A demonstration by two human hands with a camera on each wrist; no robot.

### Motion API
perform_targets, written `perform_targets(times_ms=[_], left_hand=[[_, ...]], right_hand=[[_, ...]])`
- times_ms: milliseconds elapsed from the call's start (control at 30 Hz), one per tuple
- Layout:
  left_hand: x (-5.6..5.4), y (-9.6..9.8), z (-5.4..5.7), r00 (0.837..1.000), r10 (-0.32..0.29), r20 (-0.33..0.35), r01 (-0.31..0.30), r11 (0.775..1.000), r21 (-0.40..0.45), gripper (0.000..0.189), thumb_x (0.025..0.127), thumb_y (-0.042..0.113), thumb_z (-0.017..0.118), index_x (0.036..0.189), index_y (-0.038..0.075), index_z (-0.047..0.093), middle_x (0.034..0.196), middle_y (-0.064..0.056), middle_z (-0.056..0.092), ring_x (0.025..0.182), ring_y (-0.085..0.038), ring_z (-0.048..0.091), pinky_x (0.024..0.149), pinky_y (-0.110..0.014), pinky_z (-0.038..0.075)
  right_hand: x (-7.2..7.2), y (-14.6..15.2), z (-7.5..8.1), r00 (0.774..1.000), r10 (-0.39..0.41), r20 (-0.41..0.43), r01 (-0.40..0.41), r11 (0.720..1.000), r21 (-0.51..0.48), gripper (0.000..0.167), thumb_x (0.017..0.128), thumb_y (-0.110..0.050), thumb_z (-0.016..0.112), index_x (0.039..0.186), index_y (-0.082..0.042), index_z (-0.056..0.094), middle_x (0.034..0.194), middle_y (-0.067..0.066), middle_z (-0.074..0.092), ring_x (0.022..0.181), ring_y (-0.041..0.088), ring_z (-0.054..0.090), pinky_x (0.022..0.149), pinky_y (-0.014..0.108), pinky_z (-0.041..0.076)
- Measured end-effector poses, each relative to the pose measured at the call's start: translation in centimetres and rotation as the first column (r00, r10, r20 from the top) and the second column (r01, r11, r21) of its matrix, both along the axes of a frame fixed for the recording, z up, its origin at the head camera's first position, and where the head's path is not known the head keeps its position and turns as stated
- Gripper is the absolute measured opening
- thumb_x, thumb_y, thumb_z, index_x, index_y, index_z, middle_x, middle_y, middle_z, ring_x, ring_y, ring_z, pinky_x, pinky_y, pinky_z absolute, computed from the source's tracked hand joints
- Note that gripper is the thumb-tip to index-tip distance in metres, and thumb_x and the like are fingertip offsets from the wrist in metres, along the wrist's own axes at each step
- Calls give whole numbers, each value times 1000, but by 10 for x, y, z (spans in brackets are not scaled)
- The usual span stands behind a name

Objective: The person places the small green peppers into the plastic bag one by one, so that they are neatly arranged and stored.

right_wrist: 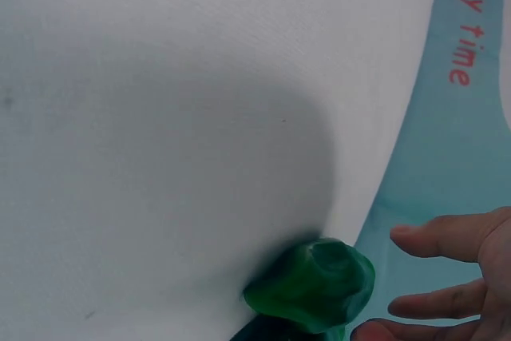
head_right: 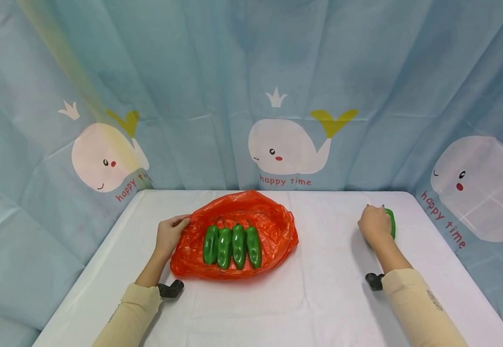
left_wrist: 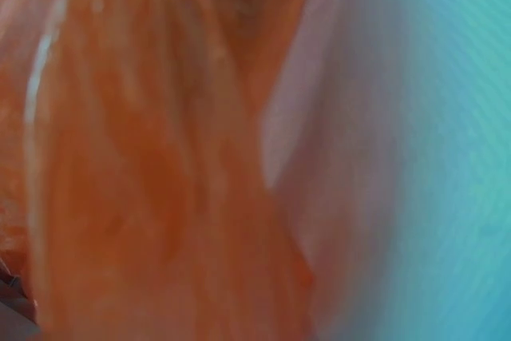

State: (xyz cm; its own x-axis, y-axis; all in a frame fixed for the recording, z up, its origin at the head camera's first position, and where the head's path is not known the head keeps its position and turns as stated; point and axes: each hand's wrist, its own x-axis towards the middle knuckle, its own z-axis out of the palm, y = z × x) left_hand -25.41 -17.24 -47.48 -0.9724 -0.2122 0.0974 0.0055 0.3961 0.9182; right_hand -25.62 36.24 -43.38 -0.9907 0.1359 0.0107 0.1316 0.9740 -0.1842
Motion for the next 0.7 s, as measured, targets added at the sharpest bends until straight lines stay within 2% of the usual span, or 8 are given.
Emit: perform_targets(times_ms=[67, 400, 500, 700], left_hand=[[0, 0, 1, 1000, 2, -4, -2, 1000, -4, 28, 97, 22, 60, 114, 4, 72, 111, -17, 72, 102, -23, 63, 76, -13, 47], [0, 1, 2, 1000, 1, -3, -1, 1000, 2, 27, 96, 21, 60, 114, 4, 72, 111, -17, 72, 103, -24, 64, 76, -12, 46], [0, 0, 1, 1000, 2, -2, -2, 1000, 4, 27, 96, 21, 60, 114, 4, 72, 112, -17, 72, 104, -23, 64, 76, -11, 46], [1, 0, 1, 1000, 0, -7, 0, 1000, 12, 27, 96, 21, 60, 114, 4, 72, 112, -17, 72, 103, -24, 64, 75, -11, 46]], right_hand=[[-1, 1, 1, 1000, -4, -4, 4, 1000, -2, 30, 85, -6, 61, 87, 24, 59, 87, 39, 63, 80, 51, 62, 71, 55, 51], [-5, 6, 0, 996, -41, 79, 43, 999, -23, 28, 88, -6, 53, 88, 22, 57, 88, 39, 61, 81, 48, 61, 67, 49, 52], [-5, 8, -1, 996, -33, 88, 37, 998, -44, 25, 88, -6, 52, 82, 18, 57, 86, 38, 61, 79, 47, 60, 65, 47, 51], [-5, 6, -6, 998, 5, 68, -4, 1000, -19, 24, 88, -4, 51, 73, 12, 59, 79, 32, 64, 73, 44, 62, 66, 50, 51]])
